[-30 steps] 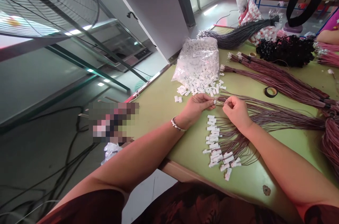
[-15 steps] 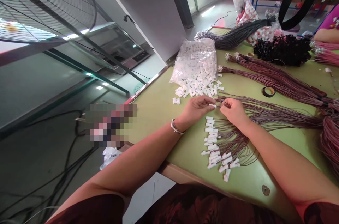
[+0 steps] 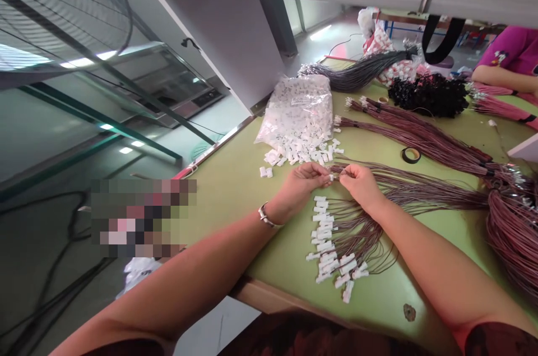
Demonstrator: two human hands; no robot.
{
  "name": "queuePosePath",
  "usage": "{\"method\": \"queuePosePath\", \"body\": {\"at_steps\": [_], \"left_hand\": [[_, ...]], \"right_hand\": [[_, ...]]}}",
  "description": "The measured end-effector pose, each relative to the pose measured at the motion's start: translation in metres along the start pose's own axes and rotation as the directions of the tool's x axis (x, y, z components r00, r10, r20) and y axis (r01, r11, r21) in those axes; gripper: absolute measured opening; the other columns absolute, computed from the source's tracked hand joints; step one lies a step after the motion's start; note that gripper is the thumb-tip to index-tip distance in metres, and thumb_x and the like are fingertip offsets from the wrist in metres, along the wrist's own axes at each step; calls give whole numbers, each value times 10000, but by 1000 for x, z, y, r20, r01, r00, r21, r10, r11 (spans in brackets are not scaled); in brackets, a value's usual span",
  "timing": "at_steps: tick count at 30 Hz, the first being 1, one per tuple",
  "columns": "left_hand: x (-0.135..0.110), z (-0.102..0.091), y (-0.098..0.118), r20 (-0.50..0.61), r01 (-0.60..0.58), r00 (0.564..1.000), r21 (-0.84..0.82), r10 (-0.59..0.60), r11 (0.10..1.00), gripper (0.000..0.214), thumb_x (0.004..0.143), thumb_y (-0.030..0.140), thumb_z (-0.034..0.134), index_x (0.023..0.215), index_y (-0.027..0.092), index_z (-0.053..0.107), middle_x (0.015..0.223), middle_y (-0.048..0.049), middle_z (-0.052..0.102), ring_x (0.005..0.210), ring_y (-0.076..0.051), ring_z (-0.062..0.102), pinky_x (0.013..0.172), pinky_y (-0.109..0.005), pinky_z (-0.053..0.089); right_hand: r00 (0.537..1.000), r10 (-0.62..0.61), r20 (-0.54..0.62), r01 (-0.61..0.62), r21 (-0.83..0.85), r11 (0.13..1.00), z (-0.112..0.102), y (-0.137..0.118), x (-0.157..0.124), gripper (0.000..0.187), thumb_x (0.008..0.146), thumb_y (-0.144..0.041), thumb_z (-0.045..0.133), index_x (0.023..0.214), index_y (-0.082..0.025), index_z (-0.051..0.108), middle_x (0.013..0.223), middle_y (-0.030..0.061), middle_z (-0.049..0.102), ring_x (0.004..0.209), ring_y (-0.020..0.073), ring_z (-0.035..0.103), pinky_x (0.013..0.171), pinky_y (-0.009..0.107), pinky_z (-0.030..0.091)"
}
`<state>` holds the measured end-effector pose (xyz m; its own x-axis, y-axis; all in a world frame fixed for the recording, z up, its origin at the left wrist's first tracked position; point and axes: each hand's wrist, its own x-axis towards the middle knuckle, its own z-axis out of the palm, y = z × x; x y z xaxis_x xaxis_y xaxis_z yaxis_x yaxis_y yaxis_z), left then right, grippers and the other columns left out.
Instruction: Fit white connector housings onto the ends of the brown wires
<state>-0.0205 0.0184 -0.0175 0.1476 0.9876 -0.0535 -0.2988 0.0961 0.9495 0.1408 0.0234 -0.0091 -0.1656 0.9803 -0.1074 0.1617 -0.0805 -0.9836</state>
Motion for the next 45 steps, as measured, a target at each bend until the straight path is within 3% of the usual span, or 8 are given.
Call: {"method": "queuePosePath", "body": {"at_steps": [4, 12, 27, 34, 37, 41, 43, 45], "left_hand": [[0, 0, 0, 36, -18, 999, 41, 17, 999, 221, 599, 237, 795, 675, 125, 619, 609, 3, 638, 558, -81, 575, 592, -220, 467], [0, 1, -5, -25, -92, 995, 181, 98, 979, 143, 606, 183, 750, 663, 136, 627, 638, -4, 643, 591, -97, 579, 603, -239, 497], [-2, 9, -9, -45, -64, 996, 168, 72, 984, 104, 607, 131, 721, 623, 133, 619, 601, 1, 634, 574, -92, 568, 604, -237, 487], [-3, 8, -8, -28, -58, 998, 70, 60, 996, 144, 615, 173, 742, 651, 140, 607, 632, -1, 640, 590, -98, 576, 642, -261, 503], [-2, 6, -9, -37, -137, 989, 173, 145, 975, 97, 634, 157, 721, 654, 150, 626, 684, -16, 657, 651, -121, 593, 670, -273, 503], [0, 5, -10, 33, -291, 950, 453, 311, 843, 89, 676, 96, 651, 635, 175, 651, 711, -21, 672, 725, -149, 610, 721, -288, 490], [-1, 6, -9, 50, -288, 951, 506, 306, 813, 112, 677, 78, 632, 623, 175, 649, 692, -17, 668, 694, -144, 602, 692, -281, 483], [-1, 8, -9, 26, -239, 966, 476, 258, 847, 100, 671, 80, 631, 619, 165, 640, 670, -14, 658, 655, -131, 589, 647, -264, 477]], "right_hand": [[999, -9, -39, 8, -23, 1000, 0, -1, -1, 133, 594, -317, 530, 597, -189, 493, 512, -65, 400, 481, 75, 292, 472, 235, 219], [995, -69, -72, 62, -96, 993, 5, -1, -3, 131, 578, -315, 531, 592, -193, 486, 513, -51, 434, 499, 87, 337, 479, 237, 270], [986, -154, -67, 131, -263, 956, 6, 9, 0, 100, 581, -287, 519, 582, -199, 471, 523, -43, 469, 506, 96, 380, 497, 244, 312], [997, -80, -21, 76, -152, 985, 3, 0, -1, 121, 593, -306, 524, 577, -196, 473, 507, -51, 435, 488, 87, 340, 472, 238, 258], [999, -49, -21, 46, -124, 991, 3, 0, 0, 117, 583, -302, 517, 575, -192, 476, 508, -54, 423, 492, 83, 323, 471, 234, 248], [999, -32, -32, 28, -105, 994, 4, 4, 1, 131, 586, -318, 512, 578, -197, 461, 504, -59, 398, 492, 82, 307, 466, 231, 229], [999, -44, -30, 40, -127, 991, 4, 6, 2, 137, 582, -321, 517, 576, -199, 454, 505, -57, 405, 494, 83, 313, 473, 233, 237], [998, -55, -29, 50, -153, 987, 4, 6, 2, 136, 578, -318, 518, 573, -198, 453, 507, -55, 415, 496, 83, 317, 478, 234, 244]]}}
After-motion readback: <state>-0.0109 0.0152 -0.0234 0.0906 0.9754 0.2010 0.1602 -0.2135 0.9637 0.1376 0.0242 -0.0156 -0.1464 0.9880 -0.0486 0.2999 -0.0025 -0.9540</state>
